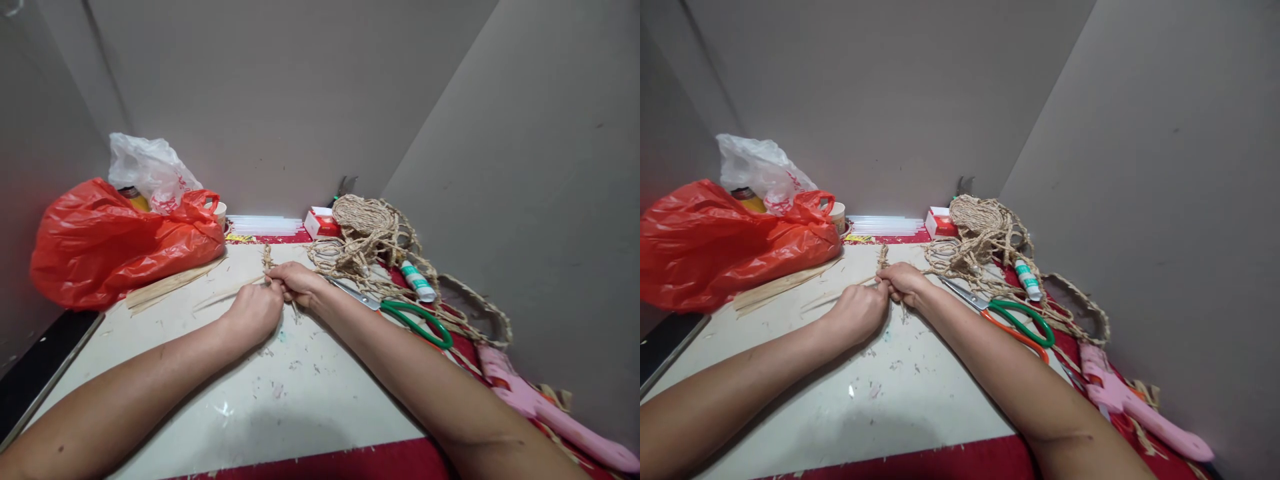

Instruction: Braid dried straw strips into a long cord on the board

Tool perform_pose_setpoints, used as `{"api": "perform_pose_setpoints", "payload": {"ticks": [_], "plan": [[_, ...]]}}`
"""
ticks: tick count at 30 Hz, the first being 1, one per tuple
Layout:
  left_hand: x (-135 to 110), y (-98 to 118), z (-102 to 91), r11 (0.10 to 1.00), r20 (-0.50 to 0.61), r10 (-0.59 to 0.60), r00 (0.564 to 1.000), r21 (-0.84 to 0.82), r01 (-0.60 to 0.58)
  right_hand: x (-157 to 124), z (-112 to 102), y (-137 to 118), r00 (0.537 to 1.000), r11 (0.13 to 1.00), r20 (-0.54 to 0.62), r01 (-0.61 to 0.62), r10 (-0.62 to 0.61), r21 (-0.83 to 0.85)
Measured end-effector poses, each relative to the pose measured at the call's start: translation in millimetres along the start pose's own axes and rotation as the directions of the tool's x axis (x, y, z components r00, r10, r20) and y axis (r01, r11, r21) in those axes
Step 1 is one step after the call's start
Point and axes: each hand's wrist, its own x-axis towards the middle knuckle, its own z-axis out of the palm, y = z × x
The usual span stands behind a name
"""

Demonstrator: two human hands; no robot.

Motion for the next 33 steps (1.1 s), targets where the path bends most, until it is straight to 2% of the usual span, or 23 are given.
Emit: {"api": "perform_pose_setpoints", "payload": {"ticks": [2, 4, 6, 8, 9, 10, 12, 14, 15, 17, 19, 24, 28, 30, 33], "plan": [[-4.6, 5.7, -10.8, 0.995, 0.082, 0.100, 0.992, -0.027, -0.098, 0.2, -2.0, -0.1, 0.999, 1.000, 0.049, -0.005, 0.004, 0.020], [-4.2, 6.6, -25.1, 0.984, 0.072, 0.153, 0.986, -0.103, -0.145, 0.7, -4.5, -0.8, 0.996, 0.999, 0.090, -0.004, 0.001, 0.036], [2.6, 0.5, -37.2, 0.981, -0.120, 0.074, 0.990, -0.170, -0.094, 1.0, -6.5, -2.0, 0.994, 0.999, 0.110, -0.001, -0.004, 0.038], [13.7, -10.7, -41.8, 0.972, -0.347, -0.069, 0.935, -0.236, -0.016, 0.9, -7.6, -3.3, 0.990, 0.999, 0.141, -0.006, 0.000, 0.041], [19.6, -16.8, -40.6, 0.949, -0.372, -0.129, 0.919, -0.315, 0.006, 0.8, -7.8, -3.7, 0.987, 0.999, 0.160, -0.009, 0.003, 0.039], [25.2, -22.4, -37.4, 0.901, -0.310, -0.194, 0.931, -0.432, 0.044, 0.8, -7.9, -3.9, 0.985, 0.999, 0.173, -0.004, -0.002, 0.036], [33.7, -30.3, -28.5, 0.720, -0.019, -0.262, 0.965, -0.669, 0.183, 1.2, -8.3, -3.5, 0.981, 1.000, 0.193, 0.020, -0.021, 0.006], [38.1, -33.7, -21.3, 0.531, 0.253, -0.225, 0.941, -0.778, 0.336, 1.7, -9.6, -3.0, 0.977, 0.998, 0.209, 0.041, -0.032, -0.039], [39.0, -34.2, -19.7, 0.469, 0.323, -0.200, 0.925, -0.797, 0.380, 1.9, -10.7, -2.9, 0.975, 0.997, 0.219, 0.043, -0.030, -0.057], [39.3, -34.6, -20.4, 0.415, 0.366, -0.181, 0.913, -0.813, 0.408, 1.4, -13.5, -3.6, 0.969, 0.996, 0.245, 0.031, -0.010, -0.085], [38.9, -35.3, -23.8, 0.415, 0.364, -0.186, 0.913, -0.813, 0.409, 0.1, -16.6, -5.3, 0.963, 0.994, 0.271, 0.017, 0.014, -0.111], [38.6, -38.5, -27.4, 0.500, 0.323, -0.200, 0.925, -0.778, 0.379, -3.7, -22.5, -8.8, 0.956, 0.979, 0.292, 0.057, 0.003, -0.196], [38.7, -40.6, -24.2, 0.493, 0.324, -0.181, 0.929, -0.787, 0.371, -3.7, -24.5, -9.3, 0.948, 0.959, 0.317, 0.115, -0.028, -0.258], [38.7, -41.3, -21.5, 0.534, 0.297, -0.205, 0.933, -0.765, 0.360, -3.1, -24.2, -8.9, 0.949, 0.943, 0.311, 0.142, -0.043, -0.302], [38.4, -40.4, -17.6, 0.635, 0.188, -0.247, 0.951, -0.710, 0.305, -2.9, -23.1, -8.3, 0.962, 0.904, 0.266, 0.168, -0.063, -0.392]]}}
